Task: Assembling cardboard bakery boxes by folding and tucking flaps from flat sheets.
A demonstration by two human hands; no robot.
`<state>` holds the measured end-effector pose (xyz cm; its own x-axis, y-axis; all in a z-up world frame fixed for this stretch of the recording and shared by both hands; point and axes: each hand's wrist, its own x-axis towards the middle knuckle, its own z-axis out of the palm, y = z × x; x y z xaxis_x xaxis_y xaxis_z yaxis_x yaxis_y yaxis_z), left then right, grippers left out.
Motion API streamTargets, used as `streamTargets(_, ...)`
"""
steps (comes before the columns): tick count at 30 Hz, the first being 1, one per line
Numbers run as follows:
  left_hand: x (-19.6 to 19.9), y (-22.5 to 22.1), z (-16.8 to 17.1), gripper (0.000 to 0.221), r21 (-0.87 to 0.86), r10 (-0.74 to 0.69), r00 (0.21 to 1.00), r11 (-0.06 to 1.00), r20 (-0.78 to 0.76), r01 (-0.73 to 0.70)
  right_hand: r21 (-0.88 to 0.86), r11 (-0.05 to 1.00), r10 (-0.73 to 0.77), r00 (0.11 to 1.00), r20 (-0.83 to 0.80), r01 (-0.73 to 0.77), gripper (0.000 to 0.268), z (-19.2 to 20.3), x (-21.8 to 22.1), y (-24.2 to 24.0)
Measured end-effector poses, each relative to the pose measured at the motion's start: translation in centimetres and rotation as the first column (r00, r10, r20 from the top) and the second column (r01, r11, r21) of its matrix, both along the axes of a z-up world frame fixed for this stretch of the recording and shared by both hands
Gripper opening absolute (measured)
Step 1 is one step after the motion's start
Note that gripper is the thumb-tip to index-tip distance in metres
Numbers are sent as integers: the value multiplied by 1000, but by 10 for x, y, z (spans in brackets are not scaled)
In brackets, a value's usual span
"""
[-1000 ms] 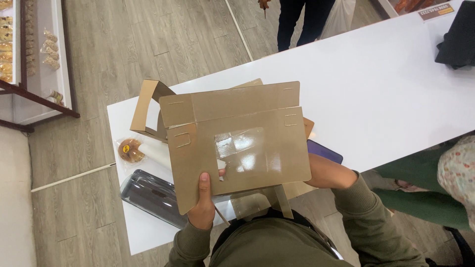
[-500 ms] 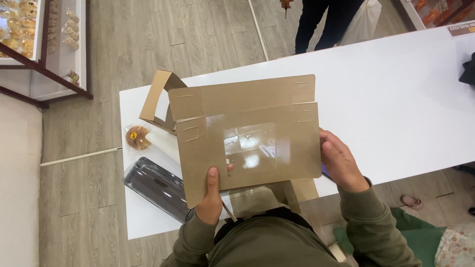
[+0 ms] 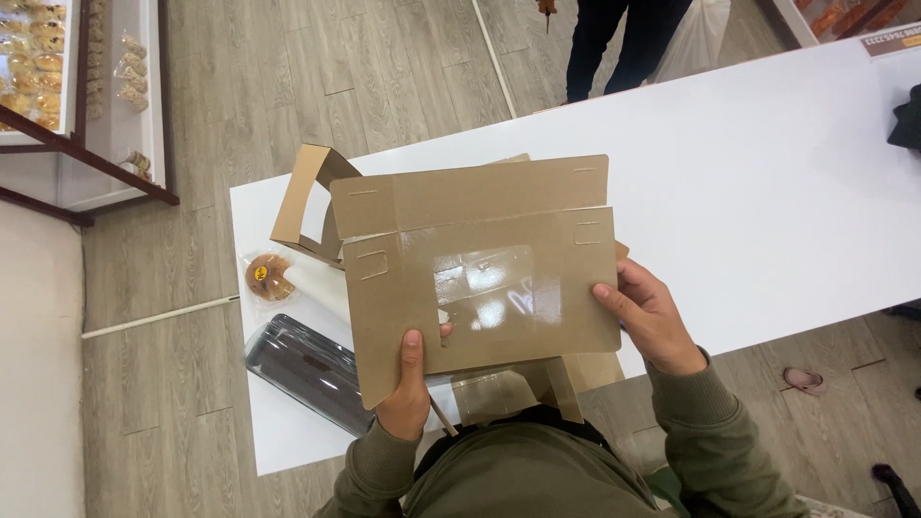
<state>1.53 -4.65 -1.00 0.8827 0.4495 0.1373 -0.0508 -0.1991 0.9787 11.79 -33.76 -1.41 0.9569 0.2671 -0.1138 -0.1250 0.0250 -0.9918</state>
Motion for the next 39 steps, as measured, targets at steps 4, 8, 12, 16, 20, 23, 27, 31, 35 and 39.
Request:
streamTargets(4,0,3,-1,41,-4,-22,997,1000,-68,22,-39,999,-28,1000,-13,28,26,-1,-3,1)
streamTargets(8,-2,5,0,46,-47,-36,993,998,-116,31,-44,998,-46,999,-28,45,26,5,-6,6)
streamTargets(12,-2,4,-1,42,-19,-34,998,999,-45,34,-65,996,-58,998,-21,57,29,4,-8,6)
streamTargets(16,7,11,-19,33,-141,-110,990,982,92,122,-52,994,-98,995,-1,98,30,11,-7,9)
streamTargets(20,-3,17,0,38,-49,-284,959,958,12,284,-2,989,-149,989,-13,149,32,2,-13,-1)
streamTargets(23,-1,32,-19,48,0,-246,947,968,208,251,-92,993,-51,978,204,70,20,11,-9,-10)
streamTargets(27,14,50,-7,65,-205,-388,895,879,221,431,9,991,-133,980,150,134,29,6,-3,-9)
streamTargets(31,37,75,-14,85,-539,-659,731,556,179,633,6,993,-115,991,63,115,32,14,6,-2)
streamTargets(35,49,51,5,56,-477,-399,906,829,-139,292,-4,998,-58,998,23,58,44,16,2,6)
streamTargets(39,43,33,1,51,-249,-306,946,929,-108,272,12,987,-157,977,-143,161,53,9,-4,21)
